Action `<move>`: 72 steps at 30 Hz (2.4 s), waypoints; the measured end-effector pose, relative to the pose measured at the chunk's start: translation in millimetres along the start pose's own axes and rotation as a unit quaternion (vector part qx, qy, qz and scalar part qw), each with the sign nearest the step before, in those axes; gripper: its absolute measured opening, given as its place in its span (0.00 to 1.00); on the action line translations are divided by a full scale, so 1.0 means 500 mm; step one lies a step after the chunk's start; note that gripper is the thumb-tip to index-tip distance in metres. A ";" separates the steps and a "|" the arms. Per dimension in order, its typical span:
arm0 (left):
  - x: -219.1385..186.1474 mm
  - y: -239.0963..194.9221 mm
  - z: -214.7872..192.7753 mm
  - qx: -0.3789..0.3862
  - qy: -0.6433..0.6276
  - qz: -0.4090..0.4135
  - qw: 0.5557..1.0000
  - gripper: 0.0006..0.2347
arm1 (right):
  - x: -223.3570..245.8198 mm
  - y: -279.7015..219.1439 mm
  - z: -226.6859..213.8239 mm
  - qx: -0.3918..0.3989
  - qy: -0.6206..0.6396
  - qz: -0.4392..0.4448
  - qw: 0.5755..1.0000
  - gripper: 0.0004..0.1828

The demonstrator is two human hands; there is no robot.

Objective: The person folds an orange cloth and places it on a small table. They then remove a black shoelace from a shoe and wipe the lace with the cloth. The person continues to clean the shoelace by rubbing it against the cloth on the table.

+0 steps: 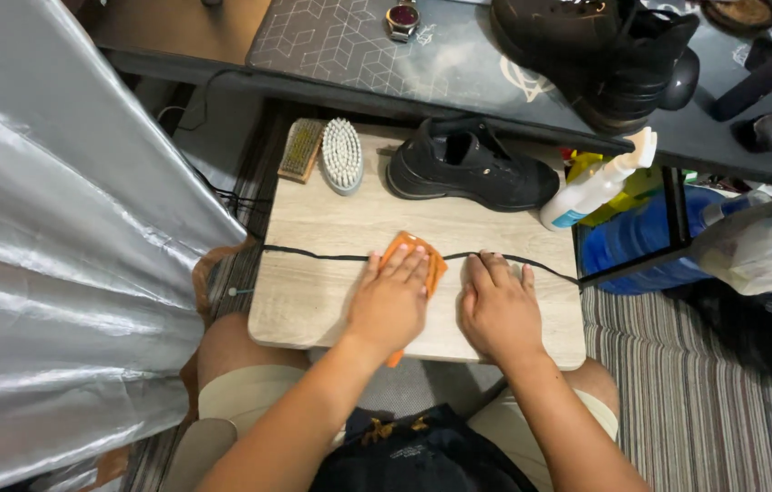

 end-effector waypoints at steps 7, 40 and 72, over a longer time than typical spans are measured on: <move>0.026 -0.015 -0.036 0.002 -0.013 -0.017 1.000 0.22 | 0.006 0.006 -0.003 0.022 -0.010 0.029 0.999 0.27; 0.046 -0.031 -0.072 -0.105 0.039 -0.139 0.984 0.17 | 0.095 0.056 -0.017 0.167 -0.003 0.184 0.969 0.31; -0.005 -0.002 -0.002 -0.009 0.001 -0.044 0.999 0.25 | 0.072 0.014 0.042 0.035 0.070 -0.006 0.997 0.27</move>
Point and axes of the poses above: each hand's wrist, its own y-axis towards the middle knuckle, its own z-axis out of the palm, x = y × z, the point moved 2 cm from there along y, towards the middle knuckle, and after that the axes turned 5 degrees about y, right-handed, at the moved point
